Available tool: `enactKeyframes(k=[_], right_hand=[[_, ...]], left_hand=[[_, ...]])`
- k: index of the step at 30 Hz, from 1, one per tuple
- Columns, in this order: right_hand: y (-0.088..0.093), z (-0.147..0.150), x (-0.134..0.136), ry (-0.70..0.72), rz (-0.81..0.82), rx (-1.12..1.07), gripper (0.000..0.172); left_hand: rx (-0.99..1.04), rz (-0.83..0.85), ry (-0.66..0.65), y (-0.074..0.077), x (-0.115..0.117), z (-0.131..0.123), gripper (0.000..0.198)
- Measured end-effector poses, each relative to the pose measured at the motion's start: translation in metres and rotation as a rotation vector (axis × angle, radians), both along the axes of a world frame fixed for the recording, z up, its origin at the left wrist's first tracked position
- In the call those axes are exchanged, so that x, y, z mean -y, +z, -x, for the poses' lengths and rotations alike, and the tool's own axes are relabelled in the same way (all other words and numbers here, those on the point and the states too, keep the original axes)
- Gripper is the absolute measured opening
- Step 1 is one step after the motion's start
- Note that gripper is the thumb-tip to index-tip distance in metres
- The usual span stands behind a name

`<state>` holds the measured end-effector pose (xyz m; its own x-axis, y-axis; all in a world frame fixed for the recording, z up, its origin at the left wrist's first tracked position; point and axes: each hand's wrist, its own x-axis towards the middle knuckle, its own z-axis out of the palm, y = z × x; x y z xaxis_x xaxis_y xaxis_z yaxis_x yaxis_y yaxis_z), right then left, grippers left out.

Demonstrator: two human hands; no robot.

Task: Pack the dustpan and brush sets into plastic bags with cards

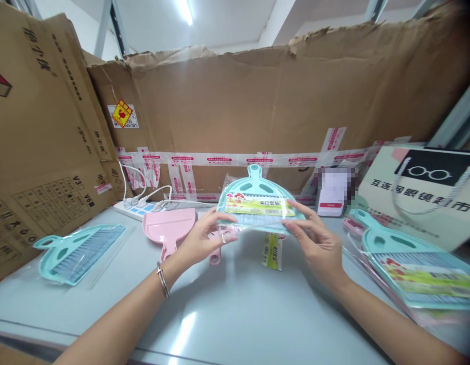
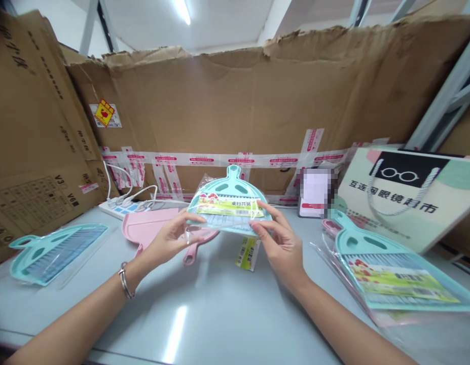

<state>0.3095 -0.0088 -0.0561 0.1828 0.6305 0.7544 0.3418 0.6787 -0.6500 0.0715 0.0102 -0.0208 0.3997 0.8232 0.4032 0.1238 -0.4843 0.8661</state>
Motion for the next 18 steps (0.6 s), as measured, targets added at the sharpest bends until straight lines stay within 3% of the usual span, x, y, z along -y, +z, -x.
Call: enactKeyframes(k=[2, 5, 7, 9, 10, 12, 14, 16, 18], right_hand=[[-0.001, 0.000, 0.002, 0.013, -0.021, 0.041, 0.012], [-0.003, 0.001, 0.003, 0.025, -0.049, 0.068, 0.016], [-0.004, 0.002, 0.004, 0.022, -0.067, 0.063, 0.015], [-0.004, 0.005, 0.004, 0.012, -0.077, 0.068, 0.016], [-0.004, 0.006, 0.004, 0.001, -0.080, 0.063, 0.019], [-0.003, 0.009, 0.003, -0.014, -0.077, 0.009, 0.041], [-0.004, 0.011, 0.000, 0.012, -0.044, -0.085, 0.063], [-0.008, 0.011, -0.004, 0.096, 0.042, -0.153, 0.069], [-0.012, 0.009, -0.008, 0.189, 0.139, -0.202, 0.064]], left_hand=[[0.075, -0.013, 0.123, -0.002, 0.000, -0.004, 0.008], [0.149, -0.012, 0.222, -0.004, 0.002, -0.008, 0.020], [0.170, -0.021, 0.243, -0.003, 0.004, -0.009, 0.016], [0.226, -0.005, 0.240, -0.002, 0.006, -0.009, 0.014], [0.270, 0.014, 0.222, -0.001, 0.006, -0.009, 0.025], [0.360, 0.069, 0.173, 0.000, 0.006, -0.010, 0.049], [0.406, 0.128, 0.140, -0.001, 0.004, -0.010, 0.060], [0.407, 0.193, 0.132, -0.006, 0.001, -0.011, 0.056], [0.400, 0.255, 0.133, -0.011, -0.002, -0.012, 0.046]])
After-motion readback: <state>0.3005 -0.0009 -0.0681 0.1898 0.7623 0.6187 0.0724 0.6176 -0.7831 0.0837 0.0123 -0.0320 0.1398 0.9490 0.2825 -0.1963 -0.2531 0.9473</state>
